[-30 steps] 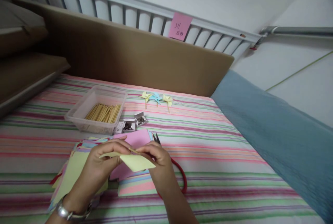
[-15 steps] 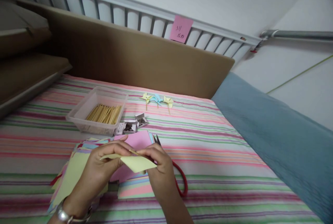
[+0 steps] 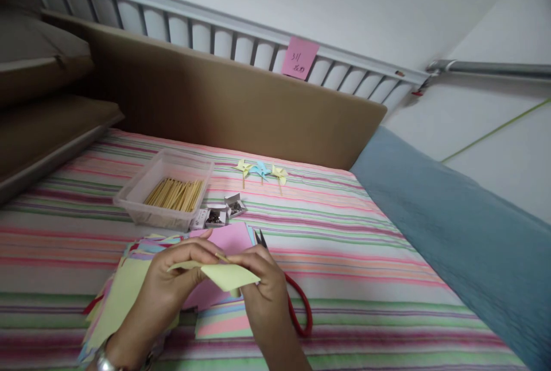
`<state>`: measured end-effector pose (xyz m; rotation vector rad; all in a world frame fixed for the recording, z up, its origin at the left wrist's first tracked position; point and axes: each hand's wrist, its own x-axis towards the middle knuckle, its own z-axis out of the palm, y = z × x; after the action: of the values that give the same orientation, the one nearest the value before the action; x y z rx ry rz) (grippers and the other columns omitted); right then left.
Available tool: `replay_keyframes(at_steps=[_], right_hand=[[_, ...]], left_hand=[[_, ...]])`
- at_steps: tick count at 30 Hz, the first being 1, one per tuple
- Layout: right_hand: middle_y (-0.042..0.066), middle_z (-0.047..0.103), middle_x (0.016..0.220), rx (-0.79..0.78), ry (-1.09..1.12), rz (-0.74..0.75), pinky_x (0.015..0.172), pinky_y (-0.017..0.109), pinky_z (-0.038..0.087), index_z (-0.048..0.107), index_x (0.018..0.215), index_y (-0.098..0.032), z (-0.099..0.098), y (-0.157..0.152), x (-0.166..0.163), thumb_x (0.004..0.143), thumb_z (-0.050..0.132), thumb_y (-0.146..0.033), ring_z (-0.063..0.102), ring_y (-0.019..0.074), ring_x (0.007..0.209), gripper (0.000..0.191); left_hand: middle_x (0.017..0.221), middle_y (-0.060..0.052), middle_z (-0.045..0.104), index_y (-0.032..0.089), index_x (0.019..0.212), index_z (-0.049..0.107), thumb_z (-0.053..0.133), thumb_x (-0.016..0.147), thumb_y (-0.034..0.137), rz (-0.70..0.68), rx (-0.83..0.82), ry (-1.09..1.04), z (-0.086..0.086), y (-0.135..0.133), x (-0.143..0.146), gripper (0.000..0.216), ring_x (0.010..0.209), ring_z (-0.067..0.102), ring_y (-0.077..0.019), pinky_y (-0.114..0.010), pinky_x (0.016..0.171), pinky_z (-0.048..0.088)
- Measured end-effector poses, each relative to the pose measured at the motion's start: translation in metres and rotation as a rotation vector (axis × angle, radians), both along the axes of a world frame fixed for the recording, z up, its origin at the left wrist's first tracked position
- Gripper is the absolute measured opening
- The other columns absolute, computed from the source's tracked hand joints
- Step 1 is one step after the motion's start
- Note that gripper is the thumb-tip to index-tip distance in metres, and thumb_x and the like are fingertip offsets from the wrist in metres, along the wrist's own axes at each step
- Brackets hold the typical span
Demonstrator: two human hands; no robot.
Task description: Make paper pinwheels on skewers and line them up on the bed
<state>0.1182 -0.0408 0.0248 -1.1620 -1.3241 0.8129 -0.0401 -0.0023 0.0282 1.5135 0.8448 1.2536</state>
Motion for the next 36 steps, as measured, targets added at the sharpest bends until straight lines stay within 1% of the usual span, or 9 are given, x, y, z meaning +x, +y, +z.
replay_keyframes(at_steps=[5,9,13,18,25,32,36], right_hand=[[0.001,0.054,0.074,0.004,0.053,0.026,0.055,0.023,0.043,0.075,0.087,-0.027,-0.004,0.000,0.000,0.067,0.047,-0.001,0.055,0.0130,0.063,0.043],[0.001,0.054,0.074,0.008,0.073,0.022,0.053,0.022,0.043,0.075,0.089,-0.028,-0.003,0.000,-0.002,0.069,0.048,-0.002,0.055,0.0125,0.063,0.043],[0.000,0.053,0.075,0.008,0.120,0.029,0.049,0.020,0.042,0.075,0.088,-0.030,-0.004,0.000,-0.003,0.070,0.048,-0.002,0.053,0.0105,0.057,0.043],[0.000,0.053,0.075,0.019,0.089,0.018,0.051,0.020,0.042,0.075,0.089,-0.030,-0.008,0.000,-0.002,0.070,0.048,-0.002,0.053,0.0105,0.060,0.044],[-0.001,0.054,0.075,0.032,0.111,0.022,0.050,0.019,0.042,0.075,0.090,-0.031,-0.009,-0.001,-0.003,0.070,0.048,-0.001,0.053,0.0100,0.060,0.044],[-0.002,0.054,0.074,0.042,0.132,0.021,0.050,0.019,0.042,0.075,0.090,-0.032,-0.010,0.000,-0.004,0.069,0.048,0.000,0.053,0.0094,0.058,0.047],[-0.001,0.054,0.074,0.031,0.118,0.006,0.052,0.021,0.042,0.075,0.089,-0.031,-0.011,0.000,-0.005,0.072,0.050,-0.002,0.054,0.0102,0.060,0.042]], left_hand=[[0.080,-0.003,0.073,0.024,0.069,0.073,0.069,0.072,0.017,0.031,0.020,-0.011,0.000,0.000,0.001,0.009,0.082,0.065,-0.0200,-0.032,0.084,0.046],[0.080,-0.002,0.073,0.024,0.069,0.072,0.068,0.073,0.016,0.033,0.026,-0.005,0.002,-0.002,0.001,0.010,0.081,0.065,-0.0192,-0.030,0.082,0.046],[0.080,-0.002,0.073,0.025,0.068,0.073,0.068,0.073,0.016,0.035,0.036,-0.004,0.004,-0.002,0.001,0.010,0.081,0.065,-0.0184,-0.029,0.082,0.046],[0.080,-0.001,0.073,0.025,0.069,0.073,0.069,0.072,0.017,0.018,0.030,-0.015,0.004,-0.003,0.000,0.010,0.080,0.066,-0.0175,-0.026,0.078,0.047],[0.078,0.001,0.073,0.026,0.068,0.073,0.067,0.073,0.015,0.015,0.016,-0.003,0.006,-0.003,0.001,0.013,0.080,0.065,-0.0164,-0.028,0.088,0.043],[0.078,0.001,0.073,0.026,0.068,0.072,0.066,0.073,0.015,0.011,0.014,0.001,0.006,-0.003,0.001,0.014,0.080,0.066,-0.0160,-0.027,0.088,0.044],[0.077,0.002,0.073,0.027,0.068,0.072,0.066,0.073,0.015,0.007,0.027,0.006,0.003,-0.003,0.000,0.014,0.079,0.066,-0.0158,-0.030,0.096,0.040]])
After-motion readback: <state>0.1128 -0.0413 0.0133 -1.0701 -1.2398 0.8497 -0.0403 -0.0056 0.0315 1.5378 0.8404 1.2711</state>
